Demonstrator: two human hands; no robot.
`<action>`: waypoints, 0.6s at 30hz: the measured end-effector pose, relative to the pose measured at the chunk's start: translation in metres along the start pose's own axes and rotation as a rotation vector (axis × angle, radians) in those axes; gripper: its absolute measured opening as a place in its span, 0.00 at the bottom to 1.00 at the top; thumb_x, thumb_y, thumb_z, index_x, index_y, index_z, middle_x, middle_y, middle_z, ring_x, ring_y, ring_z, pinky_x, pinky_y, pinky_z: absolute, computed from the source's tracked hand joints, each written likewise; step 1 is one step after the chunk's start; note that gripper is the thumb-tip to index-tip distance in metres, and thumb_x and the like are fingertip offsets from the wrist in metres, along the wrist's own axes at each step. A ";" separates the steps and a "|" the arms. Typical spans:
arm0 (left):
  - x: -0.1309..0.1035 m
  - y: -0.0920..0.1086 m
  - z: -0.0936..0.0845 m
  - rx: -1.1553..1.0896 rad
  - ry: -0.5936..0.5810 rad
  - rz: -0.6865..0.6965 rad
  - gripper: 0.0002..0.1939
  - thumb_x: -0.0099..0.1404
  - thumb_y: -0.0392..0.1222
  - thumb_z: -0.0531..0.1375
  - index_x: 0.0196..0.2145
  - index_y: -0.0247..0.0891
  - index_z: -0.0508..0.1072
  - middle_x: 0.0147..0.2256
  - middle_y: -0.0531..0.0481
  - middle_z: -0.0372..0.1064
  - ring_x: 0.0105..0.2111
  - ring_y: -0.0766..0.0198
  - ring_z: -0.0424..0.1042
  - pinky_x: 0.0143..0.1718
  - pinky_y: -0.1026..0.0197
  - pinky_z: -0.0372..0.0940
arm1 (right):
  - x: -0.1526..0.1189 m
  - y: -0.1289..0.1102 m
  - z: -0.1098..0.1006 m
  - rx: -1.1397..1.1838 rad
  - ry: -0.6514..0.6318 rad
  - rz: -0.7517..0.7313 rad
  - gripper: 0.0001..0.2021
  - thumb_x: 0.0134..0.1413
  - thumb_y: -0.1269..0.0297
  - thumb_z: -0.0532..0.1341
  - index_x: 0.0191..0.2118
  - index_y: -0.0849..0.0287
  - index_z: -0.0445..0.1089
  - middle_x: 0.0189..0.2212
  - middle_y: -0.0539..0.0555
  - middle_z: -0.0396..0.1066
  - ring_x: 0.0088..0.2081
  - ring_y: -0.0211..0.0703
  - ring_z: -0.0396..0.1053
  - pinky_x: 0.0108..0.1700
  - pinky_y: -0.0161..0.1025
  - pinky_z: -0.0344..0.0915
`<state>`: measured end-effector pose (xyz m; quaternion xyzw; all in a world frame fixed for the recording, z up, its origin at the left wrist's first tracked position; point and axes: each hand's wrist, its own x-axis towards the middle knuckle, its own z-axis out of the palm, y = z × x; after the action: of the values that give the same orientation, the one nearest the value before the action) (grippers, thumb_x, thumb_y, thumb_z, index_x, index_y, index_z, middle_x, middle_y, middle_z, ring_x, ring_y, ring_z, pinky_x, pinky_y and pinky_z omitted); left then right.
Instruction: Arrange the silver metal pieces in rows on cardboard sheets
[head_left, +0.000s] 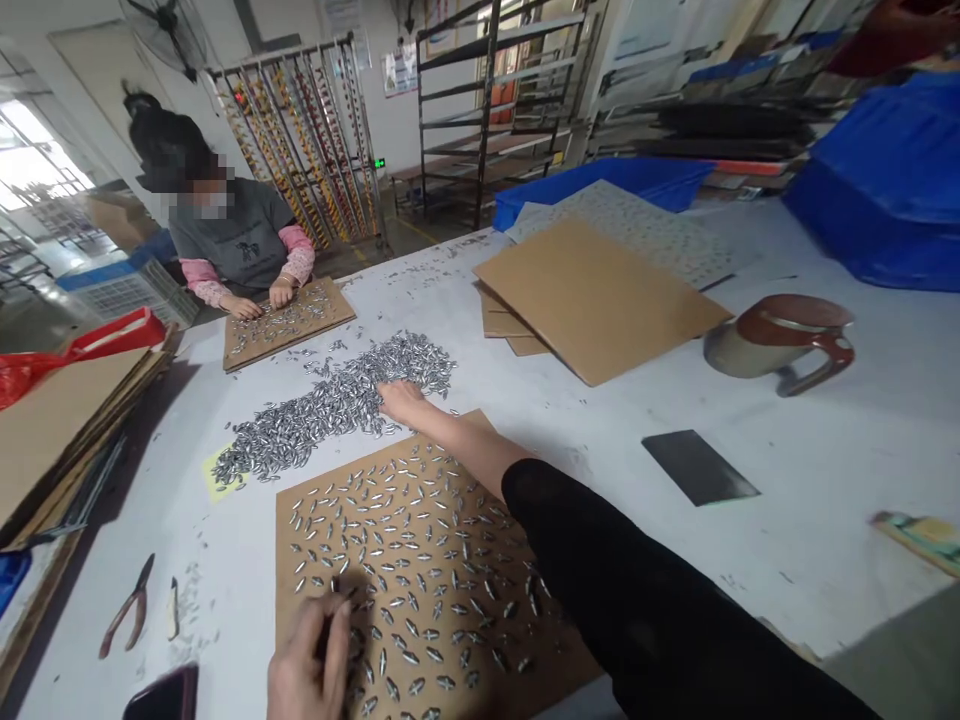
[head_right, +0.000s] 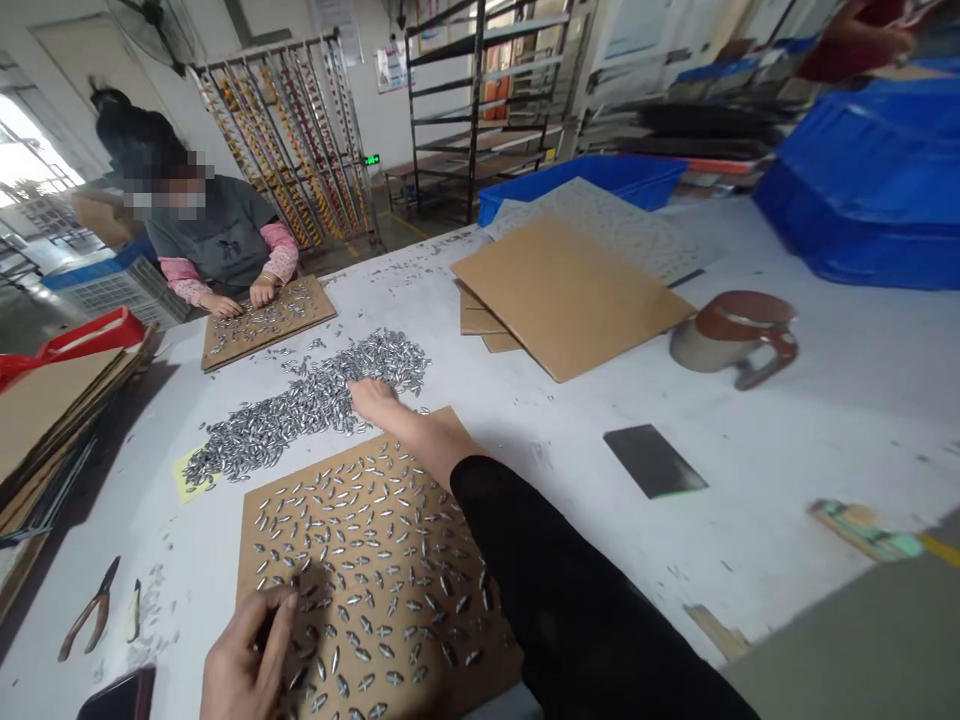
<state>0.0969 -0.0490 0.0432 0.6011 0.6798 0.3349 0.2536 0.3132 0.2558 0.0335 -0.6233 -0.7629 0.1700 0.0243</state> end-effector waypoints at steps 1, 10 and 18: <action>0.007 0.004 -0.002 -0.002 -0.003 0.009 0.18 0.64 0.62 0.60 0.34 0.46 0.78 0.35 0.48 0.77 0.34 0.55 0.75 0.37 0.58 0.70 | 0.001 0.000 0.000 0.004 0.007 -0.006 0.20 0.65 0.61 0.61 0.60 0.60 0.67 0.52 0.66 0.75 0.51 0.53 0.74 0.46 0.40 0.67; 0.107 0.013 -0.014 -0.532 -0.061 -0.201 0.19 0.55 0.55 0.71 0.30 0.36 0.76 0.19 0.57 0.63 0.19 0.71 0.58 0.20 0.69 0.56 | 0.001 -0.002 0.011 0.022 0.016 -0.038 0.20 0.59 0.75 0.60 0.57 0.67 0.71 0.48 0.70 0.76 0.50 0.55 0.74 0.49 0.41 0.66; 0.194 0.044 0.031 -1.156 -0.184 -0.696 0.06 0.71 0.33 0.57 0.42 0.33 0.74 0.32 0.41 0.73 0.31 0.63 0.75 0.30 0.64 0.74 | -0.011 0.008 -0.010 0.153 0.051 -0.001 0.14 0.65 0.68 0.57 0.52 0.67 0.72 0.40 0.62 0.77 0.34 0.42 0.75 0.37 0.34 0.65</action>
<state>0.1195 0.1491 0.0683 0.1411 0.5210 0.4910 0.6838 0.3259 0.2491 0.0428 -0.6233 -0.7471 0.2119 0.0916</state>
